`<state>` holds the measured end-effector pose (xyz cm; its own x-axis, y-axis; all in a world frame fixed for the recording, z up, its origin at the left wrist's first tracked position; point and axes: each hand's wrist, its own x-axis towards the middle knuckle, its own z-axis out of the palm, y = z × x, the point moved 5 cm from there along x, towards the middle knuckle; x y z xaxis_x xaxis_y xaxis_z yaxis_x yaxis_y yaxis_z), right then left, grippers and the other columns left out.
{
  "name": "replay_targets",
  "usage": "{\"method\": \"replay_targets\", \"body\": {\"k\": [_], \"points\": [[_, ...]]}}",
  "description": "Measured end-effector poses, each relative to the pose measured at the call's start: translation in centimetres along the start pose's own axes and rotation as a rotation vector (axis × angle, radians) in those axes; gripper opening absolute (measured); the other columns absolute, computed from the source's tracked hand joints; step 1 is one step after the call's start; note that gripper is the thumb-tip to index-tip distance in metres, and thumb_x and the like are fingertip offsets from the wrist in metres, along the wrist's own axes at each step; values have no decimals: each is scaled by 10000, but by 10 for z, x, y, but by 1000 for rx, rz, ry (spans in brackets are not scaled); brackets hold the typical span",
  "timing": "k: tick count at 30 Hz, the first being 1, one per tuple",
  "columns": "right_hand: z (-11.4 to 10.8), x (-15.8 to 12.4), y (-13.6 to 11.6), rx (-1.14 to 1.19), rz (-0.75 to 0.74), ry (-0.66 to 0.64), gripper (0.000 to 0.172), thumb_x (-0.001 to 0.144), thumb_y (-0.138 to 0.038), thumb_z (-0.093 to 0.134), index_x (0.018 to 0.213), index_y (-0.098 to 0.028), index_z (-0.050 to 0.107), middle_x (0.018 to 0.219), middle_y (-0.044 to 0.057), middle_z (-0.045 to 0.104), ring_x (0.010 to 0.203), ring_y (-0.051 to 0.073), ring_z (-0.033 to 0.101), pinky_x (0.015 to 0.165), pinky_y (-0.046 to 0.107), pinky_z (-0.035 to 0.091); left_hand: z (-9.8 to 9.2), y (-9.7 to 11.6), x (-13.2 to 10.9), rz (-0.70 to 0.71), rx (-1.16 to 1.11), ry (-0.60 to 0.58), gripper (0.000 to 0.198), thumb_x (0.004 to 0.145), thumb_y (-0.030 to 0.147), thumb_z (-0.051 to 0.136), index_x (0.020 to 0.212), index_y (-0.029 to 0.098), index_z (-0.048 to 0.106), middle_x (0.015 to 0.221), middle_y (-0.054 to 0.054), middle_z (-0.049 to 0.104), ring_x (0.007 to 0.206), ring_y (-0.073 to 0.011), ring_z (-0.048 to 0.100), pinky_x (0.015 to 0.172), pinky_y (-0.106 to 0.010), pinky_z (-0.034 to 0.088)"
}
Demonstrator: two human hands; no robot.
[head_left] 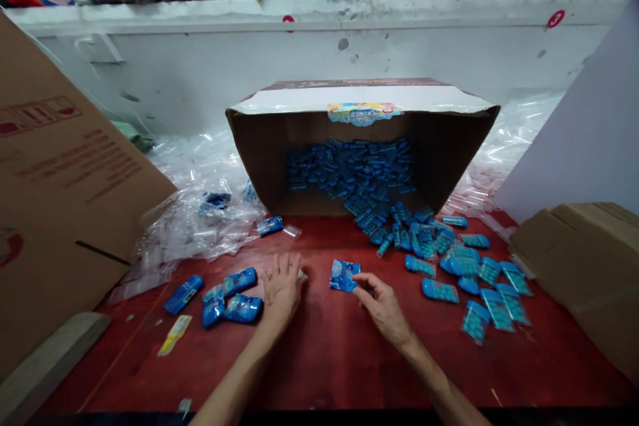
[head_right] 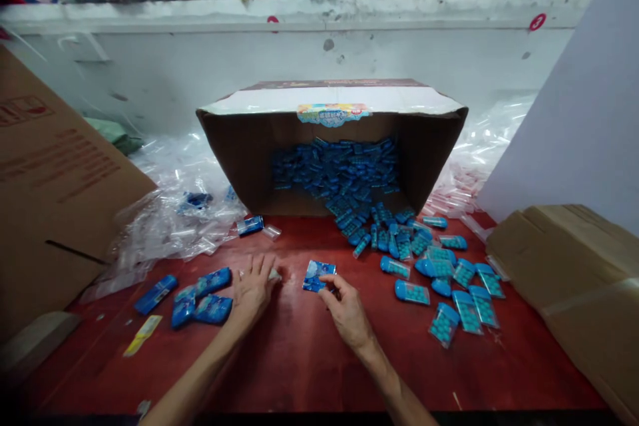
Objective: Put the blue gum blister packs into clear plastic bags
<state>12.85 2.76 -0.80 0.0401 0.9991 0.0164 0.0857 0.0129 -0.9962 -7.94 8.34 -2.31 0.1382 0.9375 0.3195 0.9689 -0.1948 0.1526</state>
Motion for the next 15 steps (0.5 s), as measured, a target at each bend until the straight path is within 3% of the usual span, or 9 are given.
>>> {"method": "replay_targets", "body": {"k": [3,6,9,12,15], "points": [[-12,8,5,-84,-7,4,244,759,-327,491,919,-162,573,682,3,561,528,106,477,505,216,393,17,-15,10,37,-111,-66,255,779,210,403,868,194,641,1006,-111,624,1020,-275,484,863,-465,318],[-23,20,6,-219,-72,46,227,792,-314,444,927,-171,557,763,19,588,588,124,521,566,233,420,21,-16,14,38,-146,-28,257,791,239,393,723,171,631,823,-87,648,873,-222,536,813,-373,368],[-18,33,7,-581,-184,58,194,796,-260,448,935,-194,567,860,33,585,757,147,547,675,238,410,18,-12,18,-12,-168,30,294,802,298,376,685,152,603,701,-75,614,721,-193,542,719,-330,407],[-3,43,15,-935,-204,36,169,786,-225,479,910,-229,593,858,37,574,794,159,529,661,239,381,12,-2,25,-57,-182,99,278,801,315,376,812,154,602,797,-80,614,797,-200,541,761,-347,399],[8,48,22,-1022,-206,45,137,796,-221,479,789,-232,616,789,37,572,782,176,505,665,260,345,6,16,27,-60,-159,148,285,786,296,406,965,174,592,1004,-107,589,1048,-258,448,881,-415,321]]}}
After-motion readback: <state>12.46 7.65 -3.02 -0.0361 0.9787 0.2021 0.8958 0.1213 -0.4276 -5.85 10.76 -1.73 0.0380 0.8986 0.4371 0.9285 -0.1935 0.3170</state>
